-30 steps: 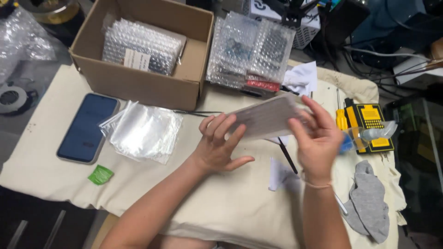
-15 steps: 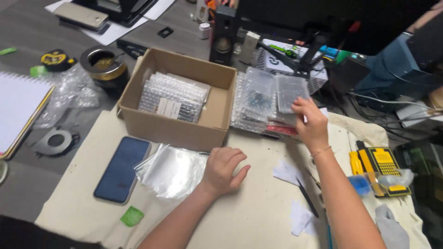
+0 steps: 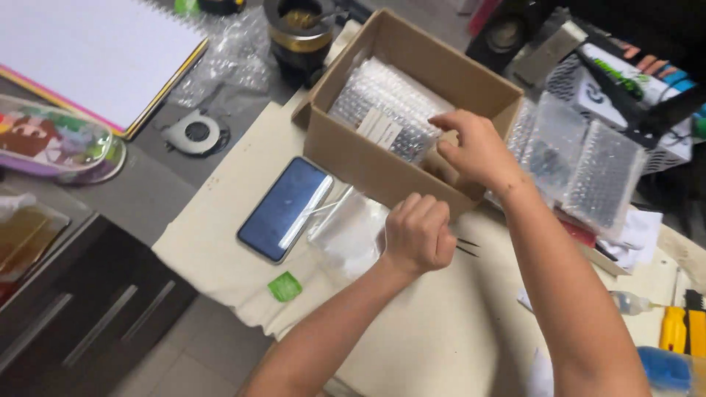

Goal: The person repairs a smartphone by using tweezers to manipulate internal ribbon cables and components. They apply a liquid adhesive with a brush, clean the screen with a cloth, and handle various tools and parts on a workbench.

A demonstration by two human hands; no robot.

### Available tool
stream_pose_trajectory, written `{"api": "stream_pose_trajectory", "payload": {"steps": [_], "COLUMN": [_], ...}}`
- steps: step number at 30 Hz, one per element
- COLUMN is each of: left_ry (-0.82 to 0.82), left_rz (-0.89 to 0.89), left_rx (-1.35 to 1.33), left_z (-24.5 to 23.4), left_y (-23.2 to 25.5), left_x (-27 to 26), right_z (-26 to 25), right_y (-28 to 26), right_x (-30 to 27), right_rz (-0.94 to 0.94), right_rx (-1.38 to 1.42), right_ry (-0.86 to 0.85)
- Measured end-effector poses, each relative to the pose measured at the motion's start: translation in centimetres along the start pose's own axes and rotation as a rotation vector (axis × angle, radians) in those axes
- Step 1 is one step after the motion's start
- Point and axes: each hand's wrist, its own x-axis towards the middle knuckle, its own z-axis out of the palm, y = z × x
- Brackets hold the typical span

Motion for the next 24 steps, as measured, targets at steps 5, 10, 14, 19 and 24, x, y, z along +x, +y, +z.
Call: {"api": "stream_pose_trajectory", "payload": {"steps": [5,10,14,19,24], "left_ry": [0.009,0.028,0.015,-0.018,-0.046], "left_rz": [-0.042,-0.031,-0.031,-0.004,0.249], "left_rx": [0.031,0.01,-0.011,-0.06,-0.097], "left_z": [-0.3,-0.4,-0.1,-0.2,0.1], "left_y": [-0.2,0.1,0.1,0.0,1.0], "left_x": [0.4,0.4,0.2,0.2,-0.5], "right_z": [4.4,5.3,5.5,5.3,-0.5], "right_y": [0.1,0.4,0.6,-0.2,0.9], "right_x": [4.2,3.8,3.2,2.2,-2.4], "right_rz": [0.153,0.287,0.295,0.23,0.04], "right_rx": [-0.191,-0.185,0.016,0.136,0.365], "right_ry": [-0.137,-0.21,-0.23,-0.224,0.443]}}
